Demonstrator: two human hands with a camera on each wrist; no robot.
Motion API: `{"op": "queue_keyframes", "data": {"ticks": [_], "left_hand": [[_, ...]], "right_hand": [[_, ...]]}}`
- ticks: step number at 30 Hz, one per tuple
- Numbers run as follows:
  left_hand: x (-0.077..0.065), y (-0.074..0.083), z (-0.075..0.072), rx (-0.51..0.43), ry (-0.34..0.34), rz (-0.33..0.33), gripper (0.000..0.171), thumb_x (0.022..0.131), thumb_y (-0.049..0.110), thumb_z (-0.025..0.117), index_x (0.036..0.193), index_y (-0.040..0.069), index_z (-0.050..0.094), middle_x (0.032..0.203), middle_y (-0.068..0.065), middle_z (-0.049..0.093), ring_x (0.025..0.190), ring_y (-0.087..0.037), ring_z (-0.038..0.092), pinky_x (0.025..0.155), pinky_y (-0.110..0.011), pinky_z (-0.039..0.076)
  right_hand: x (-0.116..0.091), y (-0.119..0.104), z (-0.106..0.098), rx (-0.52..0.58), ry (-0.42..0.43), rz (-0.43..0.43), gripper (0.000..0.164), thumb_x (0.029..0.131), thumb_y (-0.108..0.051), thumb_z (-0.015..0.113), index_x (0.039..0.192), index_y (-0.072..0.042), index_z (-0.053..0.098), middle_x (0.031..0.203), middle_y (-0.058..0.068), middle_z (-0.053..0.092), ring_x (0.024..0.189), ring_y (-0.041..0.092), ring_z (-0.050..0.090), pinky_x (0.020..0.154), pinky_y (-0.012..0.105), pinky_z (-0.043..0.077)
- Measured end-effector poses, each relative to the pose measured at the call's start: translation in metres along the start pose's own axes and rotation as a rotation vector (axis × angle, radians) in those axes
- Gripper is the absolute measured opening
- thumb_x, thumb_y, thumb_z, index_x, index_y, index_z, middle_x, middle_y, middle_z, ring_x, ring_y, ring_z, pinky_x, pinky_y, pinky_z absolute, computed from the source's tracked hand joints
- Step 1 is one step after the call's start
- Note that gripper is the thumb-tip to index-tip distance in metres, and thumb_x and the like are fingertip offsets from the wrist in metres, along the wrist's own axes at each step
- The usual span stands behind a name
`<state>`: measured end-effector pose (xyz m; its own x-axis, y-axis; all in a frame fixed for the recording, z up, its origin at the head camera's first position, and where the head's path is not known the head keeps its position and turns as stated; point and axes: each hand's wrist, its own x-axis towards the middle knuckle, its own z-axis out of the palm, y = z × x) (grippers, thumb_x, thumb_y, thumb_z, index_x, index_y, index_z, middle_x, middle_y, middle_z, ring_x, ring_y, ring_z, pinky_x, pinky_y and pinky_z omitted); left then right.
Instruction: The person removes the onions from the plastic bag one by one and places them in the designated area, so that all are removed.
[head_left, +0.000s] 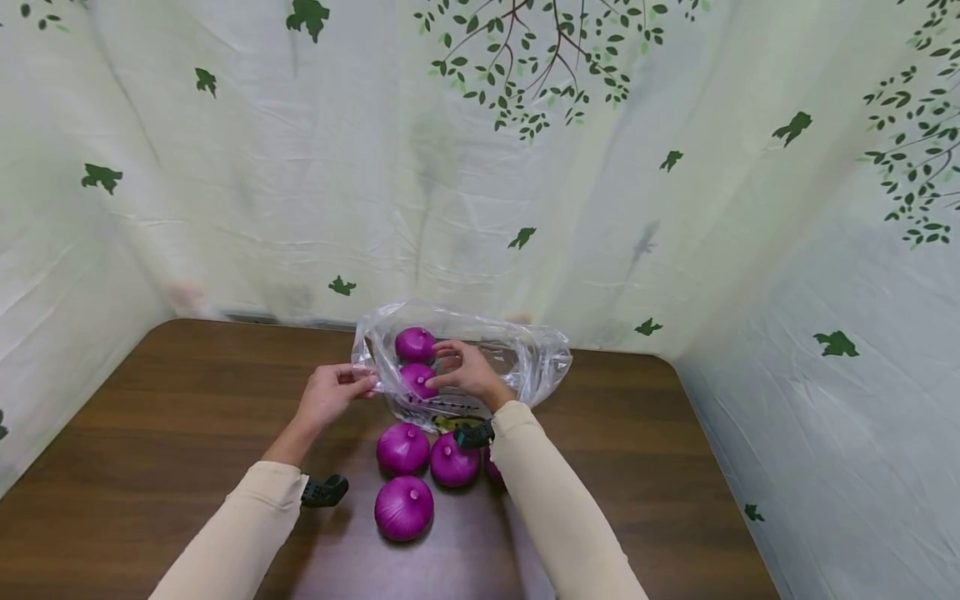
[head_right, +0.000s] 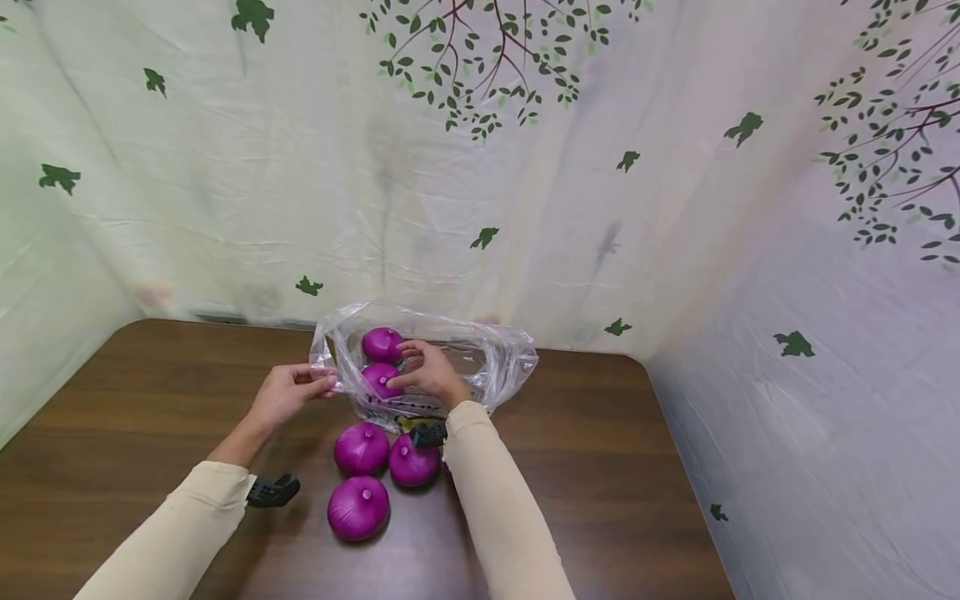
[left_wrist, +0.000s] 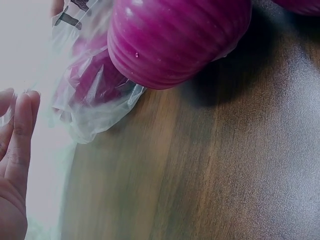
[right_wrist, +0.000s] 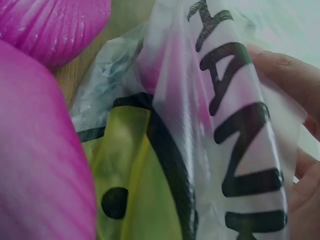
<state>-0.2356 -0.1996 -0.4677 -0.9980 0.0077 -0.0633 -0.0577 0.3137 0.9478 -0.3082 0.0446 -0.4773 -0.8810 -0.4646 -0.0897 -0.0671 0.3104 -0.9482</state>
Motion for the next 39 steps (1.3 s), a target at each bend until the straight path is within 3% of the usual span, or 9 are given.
{"op": "queue_keyframes", "data": {"ticks": [11,17,21,27,33,39], "left_hand": [[-0.001,-0.003,-0.003,0.028,0.011,-0.003,0.031,0.093,0.012,0.064,0.116,-0.01,0.064,0.094,-0.014,0.071,0.085,-0.024,0.07,0.085,-0.042,0.055],[0.001,-0.004,0.0,0.008,-0.002,0.012,0.033,0.093,0.012,0.065,0.115,-0.012,0.063,0.095,-0.016,0.071,0.08,-0.017,0.07,0.083,-0.039,0.056],[0.0,-0.003,0.001,-0.001,0.0,0.011,0.032,0.093,0.011,0.065,0.115,-0.012,0.063,0.095,-0.018,0.071,0.078,-0.014,0.069,0.081,-0.035,0.057],[-0.002,-0.005,0.0,0.014,0.003,-0.001,0.031,0.093,0.011,0.065,0.115,-0.011,0.063,0.095,-0.016,0.071,0.082,-0.021,0.07,0.084,-0.04,0.056],[-0.001,-0.008,-0.002,-0.001,0.01,0.002,0.031,0.093,0.01,0.065,0.115,-0.012,0.063,0.095,-0.015,0.071,0.075,-0.008,0.068,0.083,-0.039,0.056],[-0.002,-0.009,-0.004,0.003,0.013,-0.003,0.031,0.093,0.011,0.065,0.116,-0.011,0.064,0.095,-0.014,0.071,0.075,-0.007,0.067,0.084,-0.04,0.056]], "right_hand": [[0.004,0.004,0.014,-0.028,-0.009,0.024,0.063,0.073,0.0,0.081,0.13,-0.003,0.054,0.132,0.019,0.054,0.123,0.039,0.05,0.097,0.041,0.049],[0.006,0.01,0.015,-0.029,-0.008,0.027,0.063,0.074,0.002,0.08,0.131,-0.003,0.054,0.131,0.019,0.053,0.118,0.037,0.053,0.092,0.039,0.052],[0.001,0.003,0.014,-0.058,-0.036,0.028,0.063,0.076,0.003,0.079,0.132,0.001,0.052,0.131,0.022,0.053,0.116,0.039,0.053,0.09,0.037,0.052],[0.011,0.009,0.018,-0.11,-0.074,0.062,0.062,0.075,-0.001,0.08,0.131,-0.004,0.054,0.13,0.018,0.053,0.118,0.034,0.053,0.093,0.038,0.05],[0.014,0.006,0.021,-0.187,-0.092,0.057,0.061,0.076,-0.001,0.08,0.131,-0.004,0.053,0.129,0.019,0.054,0.117,0.032,0.054,0.093,0.035,0.05],[0.017,0.007,0.023,-0.226,-0.085,0.053,0.061,0.075,-0.002,0.081,0.129,-0.005,0.054,0.127,0.017,0.055,0.114,0.03,0.055,0.091,0.031,0.05]]}}
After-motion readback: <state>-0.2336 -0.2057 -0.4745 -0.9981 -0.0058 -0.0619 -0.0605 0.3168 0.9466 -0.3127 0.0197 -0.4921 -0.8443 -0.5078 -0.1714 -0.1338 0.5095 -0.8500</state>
